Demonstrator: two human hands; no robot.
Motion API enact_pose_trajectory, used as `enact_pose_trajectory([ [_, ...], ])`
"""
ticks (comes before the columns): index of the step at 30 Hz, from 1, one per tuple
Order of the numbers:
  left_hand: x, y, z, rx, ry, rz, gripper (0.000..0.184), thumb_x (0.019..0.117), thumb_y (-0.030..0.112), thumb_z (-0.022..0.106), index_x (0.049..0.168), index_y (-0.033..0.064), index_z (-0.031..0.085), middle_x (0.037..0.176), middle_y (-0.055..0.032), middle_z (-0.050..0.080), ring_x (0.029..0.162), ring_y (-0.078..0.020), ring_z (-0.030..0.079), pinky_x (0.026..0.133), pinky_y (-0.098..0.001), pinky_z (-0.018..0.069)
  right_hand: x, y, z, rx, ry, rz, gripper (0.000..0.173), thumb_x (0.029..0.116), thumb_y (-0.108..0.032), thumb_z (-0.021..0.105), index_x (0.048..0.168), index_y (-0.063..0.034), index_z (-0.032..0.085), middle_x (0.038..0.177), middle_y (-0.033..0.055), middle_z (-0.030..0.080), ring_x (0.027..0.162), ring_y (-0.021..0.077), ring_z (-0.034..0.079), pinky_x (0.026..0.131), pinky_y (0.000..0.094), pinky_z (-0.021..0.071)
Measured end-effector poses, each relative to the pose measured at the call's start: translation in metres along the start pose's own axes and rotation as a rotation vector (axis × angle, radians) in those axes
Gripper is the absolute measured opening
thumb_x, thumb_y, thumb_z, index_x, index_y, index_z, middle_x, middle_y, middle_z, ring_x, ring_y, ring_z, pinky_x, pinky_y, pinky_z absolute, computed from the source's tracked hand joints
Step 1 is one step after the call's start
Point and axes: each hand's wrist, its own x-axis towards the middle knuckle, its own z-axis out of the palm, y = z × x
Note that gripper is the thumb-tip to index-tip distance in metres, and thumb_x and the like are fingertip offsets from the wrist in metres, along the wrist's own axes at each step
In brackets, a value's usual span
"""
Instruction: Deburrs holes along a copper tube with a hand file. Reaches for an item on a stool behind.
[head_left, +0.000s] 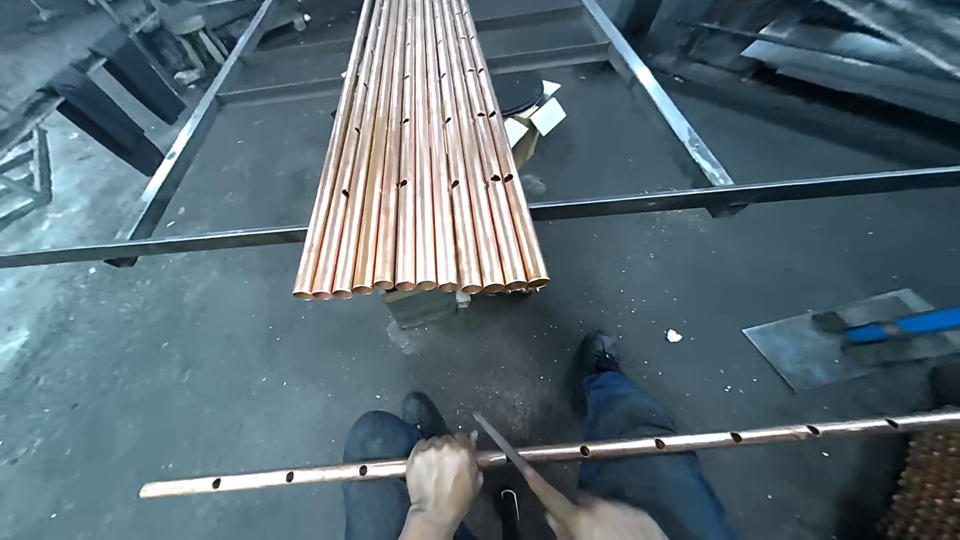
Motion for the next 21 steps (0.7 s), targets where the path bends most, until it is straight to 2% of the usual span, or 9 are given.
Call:
enact_pose_trajectory([
  [3, -0.001, 0.000, 0.005, 0.002, 0.064, -0.005, 0.055, 0.1042, 0.052, 0.044, 0.071, 0.0181, 0.071, 0.065, 0.0000, 0.071, 0.066, -0.0163, 0.074, 0.060, -0.0363, 0.0589, 0.058, -0.011, -0.022, -0.046, -0.194, 0.089, 0.052, 0.1066, -0.035, 0.040, 0.159, -0.0303, 0.041, 0.108, 0.0162, 0.074, 0.104, 0.0387, 0.071, 0.086, 0.0597, 0.0554],
  [5, -0.007, -0.003, 0.008, -0.031, 0.107, 0.019, 0.048, 0.0992, 0.055, 0.053, 0.073, 0.0194, 0.071, 0.066, 0.0015, 0.070, 0.067, -0.0151, 0.073, 0.061, -0.0357, 0.0592, 0.052, 0.000, -0.025, -0.016, -0.189, 0.117, 0.051, 0.1063, -0.037, 0.041, 0.156, -0.0320, 0.045, 0.111, 0.0153, 0.074, 0.106, 0.0379, 0.071, 0.087, 0.0603, 0.0553],
  [6, -0.009, -0.005, 0.006, -0.058, 0.107, 0.037, 0.038, 0.0906, 0.054, 0.064, 0.076, 0.0198, 0.072, 0.069, 0.0021, 0.071, 0.069, -0.0153, 0.073, 0.062, -0.0360, 0.0590, 0.038, 0.009, -0.027, 0.020, -0.130, 0.129, 0.050, 0.1065, -0.038, 0.042, 0.156, -0.0330, 0.046, 0.111, 0.0152, 0.075, 0.104, 0.0382, 0.072, 0.085, 0.0608, 0.0556],
  [7, -0.009, -0.007, 0.004, -0.083, 0.098, 0.048, 0.032, 0.0769, 0.052, 0.074, 0.080, 0.0199, 0.073, 0.073, 0.0021, 0.072, 0.071, -0.0162, 0.073, 0.063, -0.0371, 0.0589, 0.022, 0.021, -0.030, 0.060, -0.042, 0.135, 0.049, 0.1063, -0.038, 0.044, 0.155, -0.0340, 0.048, 0.106, 0.0159, 0.076, 0.098, 0.0394, 0.073, 0.081, 0.0619, 0.0558],
  [8, -0.011, -0.007, 0.001, -0.102, 0.069, 0.055, 0.041, 0.0711, 0.058, 0.077, 0.086, 0.0193, 0.074, 0.078, 0.0008, 0.074, 0.075, -0.0178, 0.073, 0.066, -0.0391, 0.0594, 0.005, 0.032, -0.030, 0.098, 0.044, 0.137, 0.049, 0.1061, -0.039, 0.045, 0.155, -0.0344, 0.048, 0.103, 0.0165, 0.076, 0.093, 0.0401, 0.073, 0.078, 0.0627, 0.0560],
  [10, -0.016, -0.006, -0.005, -0.126, 0.018, 0.080, 0.066, 0.0749, 0.080, 0.067, 0.095, 0.0177, 0.076, 0.087, -0.0018, 0.076, 0.082, -0.0205, 0.074, 0.071, -0.0424, 0.0605, -0.023, 0.055, -0.031, 0.149, 0.159, 0.125, 0.050, 0.1060, -0.037, 0.047, 0.156, -0.0323, 0.048, 0.102, 0.0170, 0.076, 0.088, 0.0404, 0.073, 0.074, 0.0631, 0.0561],
  [12, -0.017, -0.002, -0.007, -0.135, 0.034, 0.123, 0.076, 0.0797, 0.089, 0.052, 0.094, 0.0178, 0.075, 0.085, -0.0018, 0.075, 0.079, -0.0203, 0.074, 0.068, -0.0419, 0.0601, -0.039, 0.073, -0.029, 0.175, 0.175, 0.118, 0.050, 0.1064, -0.036, 0.047, 0.157, -0.0309, 0.047, 0.102, 0.0179, 0.075, 0.087, 0.0405, 0.072, 0.073, 0.0635, 0.0556],
  [16, -0.017, 0.003, -0.003, -0.145, 0.111, 0.170, 0.071, 0.0869, 0.085, 0.046, 0.085, 0.0192, 0.073, 0.077, 0.0008, 0.072, 0.071, -0.0174, 0.072, 0.062, -0.0386, 0.0589, -0.047, 0.088, -0.010, 0.179, 0.164, 0.125, 0.050, 0.1063, -0.037, 0.047, 0.156, -0.0316, 0.048, 0.105, 0.0176, 0.075, 0.087, 0.0401, 0.073, 0.073, 0.0621, 0.0566],
  [21, -0.016, 0.004, -0.008, -0.174, 0.034, 0.182, 0.072, 0.0931, 0.082, 0.039, 0.087, 0.0184, 0.073, 0.078, -0.0002, 0.072, 0.074, -0.0183, 0.072, 0.066, -0.0394, 0.0594, -0.043, 0.083, -0.013, 0.146, 0.204, 0.060, 0.049, 0.1060, -0.038, 0.047, 0.155, -0.0333, 0.049, 0.104, 0.0154, 0.074, 0.085, 0.0376, 0.072, 0.070, 0.0588, 0.0564],
])
